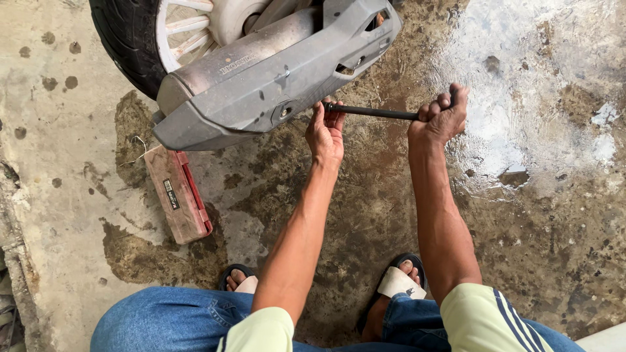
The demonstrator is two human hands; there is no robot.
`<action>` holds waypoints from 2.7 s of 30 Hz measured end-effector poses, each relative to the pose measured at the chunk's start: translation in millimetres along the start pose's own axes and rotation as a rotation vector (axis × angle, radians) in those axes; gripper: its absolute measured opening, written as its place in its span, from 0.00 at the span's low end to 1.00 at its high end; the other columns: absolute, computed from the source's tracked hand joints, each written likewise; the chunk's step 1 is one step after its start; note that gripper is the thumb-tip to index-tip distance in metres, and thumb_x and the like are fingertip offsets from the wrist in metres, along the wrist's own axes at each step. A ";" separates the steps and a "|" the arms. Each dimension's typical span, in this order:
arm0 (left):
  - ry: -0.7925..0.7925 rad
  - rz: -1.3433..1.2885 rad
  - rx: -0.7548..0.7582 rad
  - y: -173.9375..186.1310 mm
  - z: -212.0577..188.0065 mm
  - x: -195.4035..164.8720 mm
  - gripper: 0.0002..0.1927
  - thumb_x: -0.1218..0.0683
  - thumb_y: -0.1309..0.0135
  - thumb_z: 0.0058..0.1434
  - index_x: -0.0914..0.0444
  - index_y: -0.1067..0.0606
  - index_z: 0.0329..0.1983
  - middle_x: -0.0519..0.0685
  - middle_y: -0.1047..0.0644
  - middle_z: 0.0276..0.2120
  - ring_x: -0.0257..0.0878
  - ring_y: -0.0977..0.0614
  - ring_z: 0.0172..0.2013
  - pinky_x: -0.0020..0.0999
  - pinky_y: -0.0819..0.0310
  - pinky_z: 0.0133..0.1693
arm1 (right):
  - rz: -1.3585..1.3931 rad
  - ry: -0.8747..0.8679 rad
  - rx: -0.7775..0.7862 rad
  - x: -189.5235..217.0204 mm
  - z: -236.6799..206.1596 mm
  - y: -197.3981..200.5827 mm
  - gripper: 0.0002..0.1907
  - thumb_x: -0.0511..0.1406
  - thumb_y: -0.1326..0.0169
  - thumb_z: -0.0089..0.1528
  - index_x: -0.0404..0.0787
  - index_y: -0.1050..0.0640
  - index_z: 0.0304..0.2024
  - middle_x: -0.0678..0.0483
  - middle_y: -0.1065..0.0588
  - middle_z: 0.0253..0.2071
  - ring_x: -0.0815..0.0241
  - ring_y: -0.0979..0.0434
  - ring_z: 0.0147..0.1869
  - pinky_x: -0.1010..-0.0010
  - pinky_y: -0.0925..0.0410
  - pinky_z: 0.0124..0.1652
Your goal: The person washes their hands, retrieves a tool kit, and uses a hex wrench to loosen and remove bolts from the rear engine cover of a motorcycle. The person works on the motorcycle's rear wheel area, removing the cover to access internal components.
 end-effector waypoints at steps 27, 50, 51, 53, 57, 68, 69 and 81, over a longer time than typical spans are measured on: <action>0.061 0.278 0.059 -36.1 40.8 -9.5 0.16 0.58 0.49 0.68 0.74 0.31 0.53 0.66 0.21 0.43 0.56 0.14 0.38 0.49 0.16 0.42 | -0.987 -0.616 0.537 50.1 -9.9 6.1 0.29 0.32 0.41 0.64 0.33 0.32 0.67 0.38 0.20 0.42 0.58 0.19 0.32 0.78 0.31 0.22; 0.252 0.009 0.079 -39.4 105.8 38.0 0.15 0.53 0.48 0.68 0.72 0.24 0.44 0.61 0.20 0.41 0.52 0.16 0.42 0.46 0.13 0.43 | -0.834 -0.480 0.458 31.6 7.0 18.9 0.28 0.26 0.41 0.63 0.32 0.34 0.64 0.37 0.23 0.38 0.52 0.18 0.32 0.71 0.24 0.25; 0.233 0.027 0.060 -38.5 107.6 38.0 0.14 0.53 0.47 0.68 0.72 0.25 0.45 0.60 0.21 0.42 0.51 0.17 0.42 0.45 0.13 0.42 | -0.839 -0.476 0.451 29.7 5.9 18.9 0.28 0.26 0.41 0.63 0.32 0.34 0.64 0.37 0.24 0.38 0.52 0.18 0.32 0.71 0.24 0.25; 0.185 0.059 0.024 -39.4 111.8 35.8 0.14 0.54 0.46 0.70 0.72 0.25 0.47 0.60 0.22 0.44 0.51 0.18 0.42 0.42 0.14 0.42 | -0.851 -0.492 0.421 25.2 4.5 19.1 0.27 0.27 0.42 0.62 0.33 0.33 0.63 0.37 0.23 0.36 0.52 0.18 0.31 0.70 0.23 0.25; 0.271 0.092 -0.114 -37.3 114.5 34.4 0.18 0.47 0.53 0.69 0.67 0.26 0.47 0.56 0.23 0.45 0.47 0.17 0.42 0.45 0.12 0.45 | -0.760 -0.509 0.428 20.1 5.5 21.6 0.25 0.26 0.43 0.63 0.33 0.34 0.62 0.38 0.24 0.35 0.53 0.19 0.31 0.70 0.23 0.26; 0.142 0.168 0.068 -32.0 133.0 45.0 0.15 0.48 0.53 0.70 0.61 0.28 0.54 0.51 0.23 0.50 0.43 0.19 0.47 0.46 0.18 0.50 | -0.635 -0.613 0.350 9.2 10.9 33.5 0.19 0.25 0.48 0.65 0.34 0.33 0.58 0.37 0.24 0.37 0.54 0.19 0.30 0.71 0.23 0.26; 0.143 0.166 0.063 -31.3 134.1 45.9 0.15 0.49 0.53 0.70 0.61 0.28 0.54 0.51 0.24 0.50 0.43 0.19 0.47 0.46 0.18 0.50 | -0.632 -0.620 0.352 8.7 11.8 34.6 0.18 0.25 0.49 0.65 0.34 0.33 0.57 0.37 0.24 0.37 0.55 0.19 0.30 0.72 0.23 0.26; 0.156 0.147 0.093 -21.0 134.4 41.0 0.16 0.51 0.51 0.70 0.63 0.29 0.57 0.53 0.24 0.52 0.47 0.19 0.47 0.48 0.18 0.50 | -0.574 -0.751 0.441 3.0 13.9 49.8 0.07 0.28 0.51 0.68 0.34 0.28 0.49 0.38 0.20 0.36 0.60 0.21 0.28 0.77 0.25 0.24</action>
Point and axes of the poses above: each hand's wrist, its own z-axis towards the middle knuckle, its own y-axis out of the back of the hand, x = y × z, the point moved 2 cm from there along z, towards the middle knuckle
